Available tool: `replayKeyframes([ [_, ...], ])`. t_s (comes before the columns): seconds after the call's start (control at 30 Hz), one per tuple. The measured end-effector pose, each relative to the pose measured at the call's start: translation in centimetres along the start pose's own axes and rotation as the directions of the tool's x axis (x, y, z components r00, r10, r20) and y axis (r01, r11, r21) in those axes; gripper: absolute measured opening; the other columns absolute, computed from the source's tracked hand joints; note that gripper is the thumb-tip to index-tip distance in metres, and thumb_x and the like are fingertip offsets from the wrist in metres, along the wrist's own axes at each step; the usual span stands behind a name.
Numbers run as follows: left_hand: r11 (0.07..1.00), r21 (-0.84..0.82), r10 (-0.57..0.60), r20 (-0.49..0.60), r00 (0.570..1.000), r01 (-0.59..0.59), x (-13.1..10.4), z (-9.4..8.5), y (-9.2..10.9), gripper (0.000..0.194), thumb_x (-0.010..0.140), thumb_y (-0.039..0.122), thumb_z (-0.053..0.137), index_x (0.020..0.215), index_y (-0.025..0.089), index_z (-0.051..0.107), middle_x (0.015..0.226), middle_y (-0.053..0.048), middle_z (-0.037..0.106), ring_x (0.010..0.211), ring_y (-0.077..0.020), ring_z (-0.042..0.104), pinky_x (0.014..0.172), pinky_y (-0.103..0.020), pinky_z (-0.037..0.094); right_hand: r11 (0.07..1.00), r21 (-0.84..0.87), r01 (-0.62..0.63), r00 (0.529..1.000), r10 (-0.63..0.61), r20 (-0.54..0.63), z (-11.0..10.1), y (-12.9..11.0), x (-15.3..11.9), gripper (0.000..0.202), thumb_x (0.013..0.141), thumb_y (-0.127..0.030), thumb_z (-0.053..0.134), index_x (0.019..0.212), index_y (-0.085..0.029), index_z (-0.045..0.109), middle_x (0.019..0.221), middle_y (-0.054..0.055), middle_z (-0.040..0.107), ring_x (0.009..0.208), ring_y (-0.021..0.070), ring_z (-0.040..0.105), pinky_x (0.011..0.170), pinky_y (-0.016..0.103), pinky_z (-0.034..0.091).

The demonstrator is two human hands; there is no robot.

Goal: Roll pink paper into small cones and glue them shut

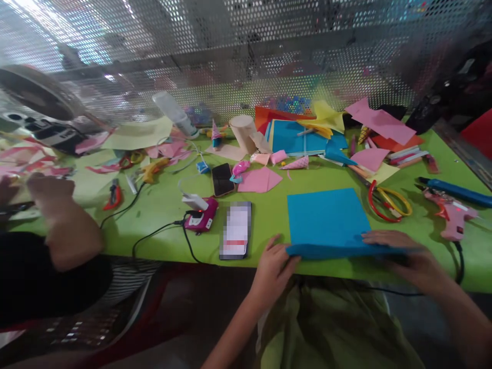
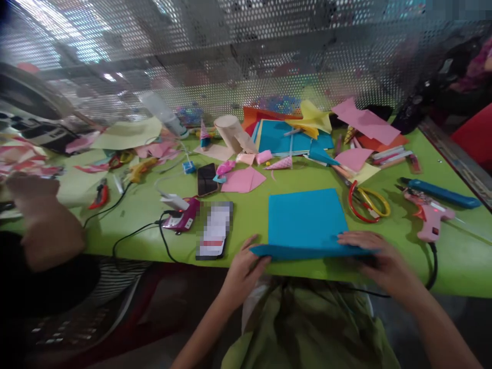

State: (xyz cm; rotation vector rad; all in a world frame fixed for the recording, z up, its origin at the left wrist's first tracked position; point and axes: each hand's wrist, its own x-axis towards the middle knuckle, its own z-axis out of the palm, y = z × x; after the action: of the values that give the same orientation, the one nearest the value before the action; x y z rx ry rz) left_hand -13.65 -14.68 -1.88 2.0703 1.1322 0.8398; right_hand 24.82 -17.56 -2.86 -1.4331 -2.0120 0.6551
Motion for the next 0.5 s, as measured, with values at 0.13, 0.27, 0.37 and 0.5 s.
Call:
replayKeyframes([
  [0.13,0.978,-0.039,-0.208,-0.167,0.964,0.205,0.4,0.7,0.7,0.037,0.109,0.037,0.05,0.076,0.022,0.057,0.07,-0.001,0.062,0.074,-0.0194,0.061,0.073,-0.031,0.048,0.988,0.042,-0.148,0.988,0.15,-0.049,0.1,-1.9,0.6,0.035,0.1,-0.053,0.064,0.092,-0.023,0.081,0.1,0.008,0.082,0.095,0.0275,0.077,0.091,0.039,0.063],
  [0.27,0.95,-0.014,-0.306,-0.222,0.926,0.311,1.4,1.5,0.8,0.036,0.108,0.041,0.05,0.077,0.023,0.052,0.067,0.002,0.051,0.065,-0.0159,0.052,0.059,-0.027,0.033,0.968,0.042,-0.246,0.962,0.249,-0.111,0.8,-2.5,0.7,0.04,0.098,-0.059,0.064,0.082,-0.023,0.071,0.081,0.002,0.075,0.074,0.0216,0.072,0.066,0.03,0.061],
  [0.37,0.934,0.092,-0.312,-0.264,0.913,0.346,2.3,1.8,0.7,0.013,0.107,0.033,0.055,0.106,0.022,0.063,0.071,0.004,0.057,0.068,-0.0164,0.058,0.068,-0.028,0.041,0.961,0.031,-0.275,0.932,0.274,-0.236,1.6,-2.6,0.5,0.036,0.096,-0.058,0.068,0.103,-0.023,0.073,0.082,0.002,0.075,0.072,0.0212,0.073,0.06,0.027,0.06],
  [0.5,0.898,0.266,-0.284,-0.259,0.923,0.351,3.2,1.8,0.6,0.05,0.104,0.023,0.058,0.153,0.026,0.048,0.084,0.003,0.069,0.075,-0.0186,0.068,0.086,-0.036,0.05,0.947,-0.005,-0.321,0.896,0.302,-0.326,2.2,-2.7,0.1,0.074,0.097,-0.054,0.068,0.162,-0.028,0.047,0.086,0.004,0.077,0.065,0.0221,0.073,0.044,0.027,0.054],
])
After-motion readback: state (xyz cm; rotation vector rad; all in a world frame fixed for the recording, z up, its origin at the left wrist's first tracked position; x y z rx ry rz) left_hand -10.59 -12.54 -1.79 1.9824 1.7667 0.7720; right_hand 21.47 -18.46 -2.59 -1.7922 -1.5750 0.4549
